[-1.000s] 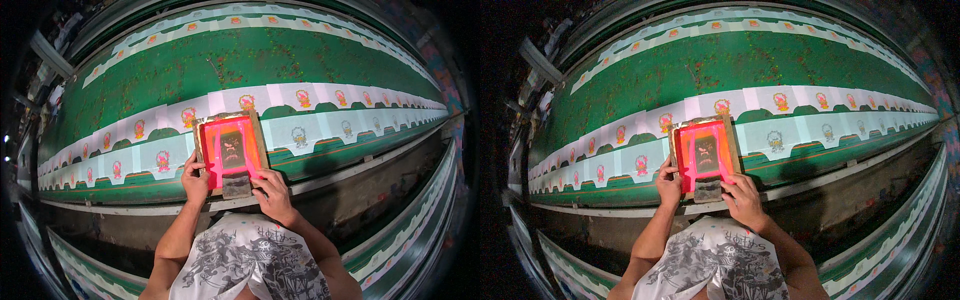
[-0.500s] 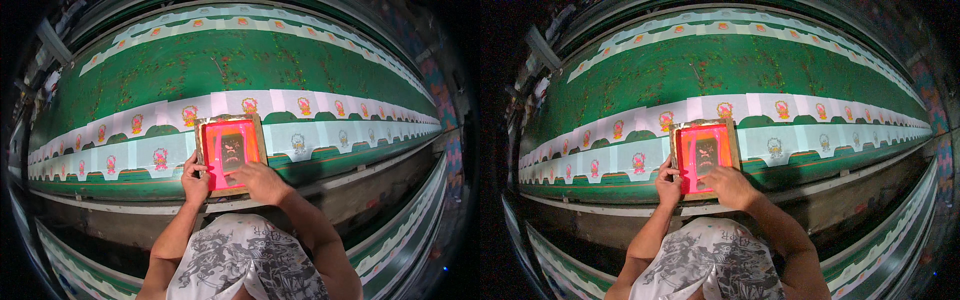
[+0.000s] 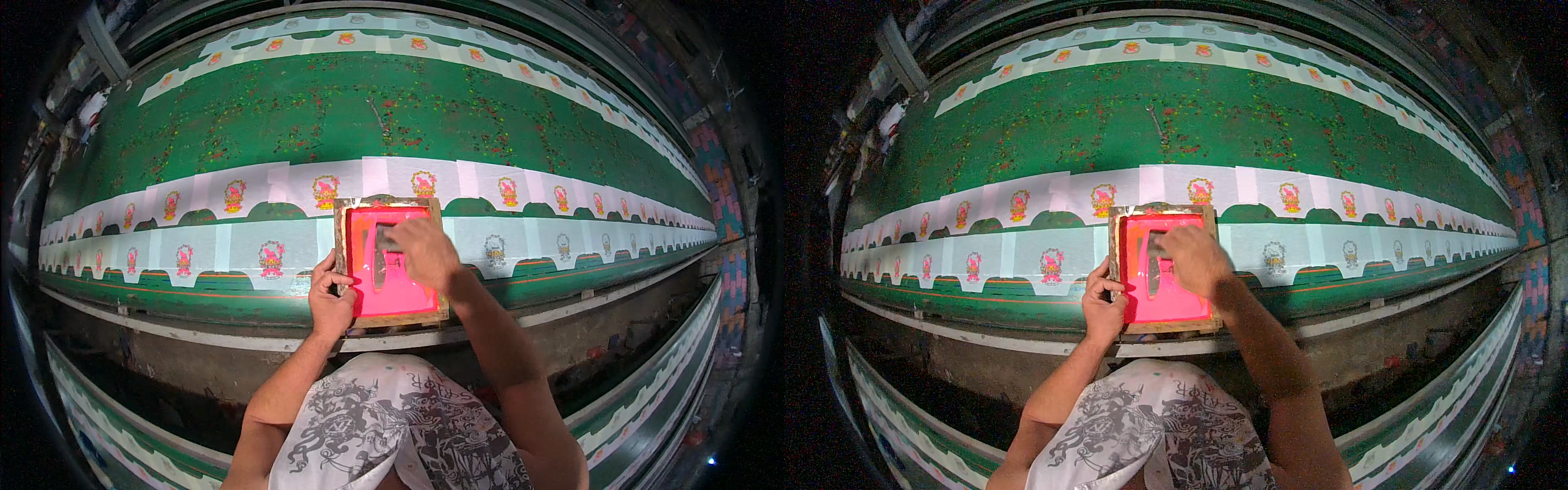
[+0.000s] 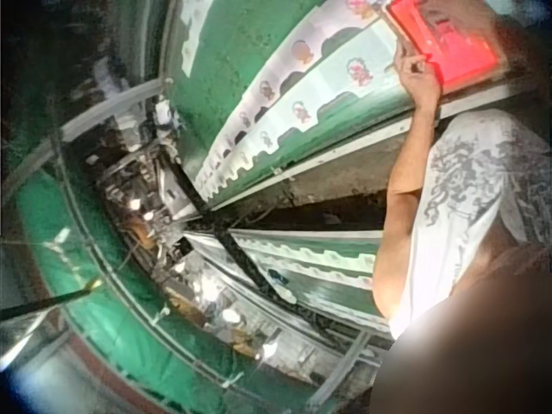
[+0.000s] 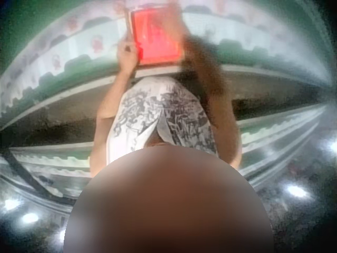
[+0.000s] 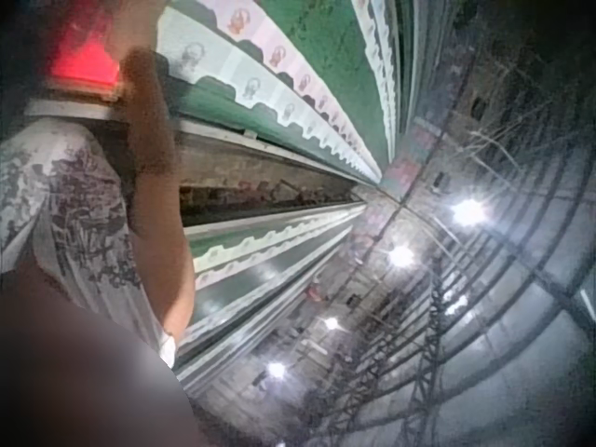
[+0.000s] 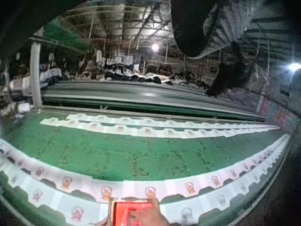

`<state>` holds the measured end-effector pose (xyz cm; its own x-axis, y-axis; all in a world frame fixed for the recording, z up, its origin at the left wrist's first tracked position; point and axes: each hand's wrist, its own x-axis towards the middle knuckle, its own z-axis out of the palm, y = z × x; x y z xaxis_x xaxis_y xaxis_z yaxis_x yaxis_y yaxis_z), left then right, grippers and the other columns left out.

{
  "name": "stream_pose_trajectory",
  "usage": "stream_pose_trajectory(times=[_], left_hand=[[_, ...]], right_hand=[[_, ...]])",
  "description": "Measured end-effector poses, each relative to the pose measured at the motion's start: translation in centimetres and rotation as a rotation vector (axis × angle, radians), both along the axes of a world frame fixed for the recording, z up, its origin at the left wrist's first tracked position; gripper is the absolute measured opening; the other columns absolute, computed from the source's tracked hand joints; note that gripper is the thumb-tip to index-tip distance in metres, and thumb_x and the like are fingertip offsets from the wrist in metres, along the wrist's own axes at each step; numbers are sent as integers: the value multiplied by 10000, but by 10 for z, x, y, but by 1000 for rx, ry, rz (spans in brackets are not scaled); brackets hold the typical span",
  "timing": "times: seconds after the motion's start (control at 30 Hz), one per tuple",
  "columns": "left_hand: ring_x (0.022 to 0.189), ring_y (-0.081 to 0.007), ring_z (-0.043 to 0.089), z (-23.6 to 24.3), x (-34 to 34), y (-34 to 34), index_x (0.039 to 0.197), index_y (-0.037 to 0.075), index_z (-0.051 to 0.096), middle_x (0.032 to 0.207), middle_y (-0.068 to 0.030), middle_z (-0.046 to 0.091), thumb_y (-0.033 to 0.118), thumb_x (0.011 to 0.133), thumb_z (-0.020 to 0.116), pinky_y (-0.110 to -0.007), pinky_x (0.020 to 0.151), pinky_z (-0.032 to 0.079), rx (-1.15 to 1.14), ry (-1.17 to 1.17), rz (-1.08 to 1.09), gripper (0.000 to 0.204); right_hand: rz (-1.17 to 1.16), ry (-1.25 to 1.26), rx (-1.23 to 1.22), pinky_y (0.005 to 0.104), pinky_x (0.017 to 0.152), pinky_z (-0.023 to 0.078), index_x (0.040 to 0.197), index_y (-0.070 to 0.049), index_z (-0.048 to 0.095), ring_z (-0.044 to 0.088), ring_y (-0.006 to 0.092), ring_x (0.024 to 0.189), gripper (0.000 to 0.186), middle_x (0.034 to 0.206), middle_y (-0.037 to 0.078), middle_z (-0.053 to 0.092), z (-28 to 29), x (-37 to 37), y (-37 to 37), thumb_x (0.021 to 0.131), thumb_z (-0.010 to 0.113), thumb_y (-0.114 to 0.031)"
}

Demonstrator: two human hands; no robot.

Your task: The person pours pink ink into a screen-printing frame and uses a squeegee to spread the ink across the screen. They then repeatedly press the frame onto a long strip of paper on a conveyor belt, transferring a pink design onto each section.

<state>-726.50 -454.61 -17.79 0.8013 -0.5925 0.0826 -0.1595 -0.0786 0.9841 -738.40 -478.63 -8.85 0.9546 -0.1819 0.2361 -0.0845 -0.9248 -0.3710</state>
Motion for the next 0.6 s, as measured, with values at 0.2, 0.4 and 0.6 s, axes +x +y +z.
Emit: stream_pose_trajectory(times=[0.2,0.4,0.6], left_hand=[[1549,-411,552,1,0,-2,924,67,774,1639,-275,593,-138,778,736,-490,1283,428,2,-48,-10,255],[1556,-410,542,2,2,0,912,72,780,1644,-277,582,-140,777,731,-493,1297,405,-6,-32,-22,256],[1556,-410,538,4,-3,6,911,78,781,1659,-283,561,-142,776,732,-491,1309,383,2,-15,-40,262]], right_hand=[[17,-45,26,498,1016,567,1331,-31,765,705,355,1172,531,1257,157,729,-7,-49,76,801,735,-19],[52,-46,94,498,1005,568,1306,-46,782,717,362,1132,474,1217,157,756,15,-73,97,838,709,-55],[159,83,176,521,1010,558,1278,-68,800,712,418,1138,399,1195,176,766,17,-35,28,892,699,-49]])
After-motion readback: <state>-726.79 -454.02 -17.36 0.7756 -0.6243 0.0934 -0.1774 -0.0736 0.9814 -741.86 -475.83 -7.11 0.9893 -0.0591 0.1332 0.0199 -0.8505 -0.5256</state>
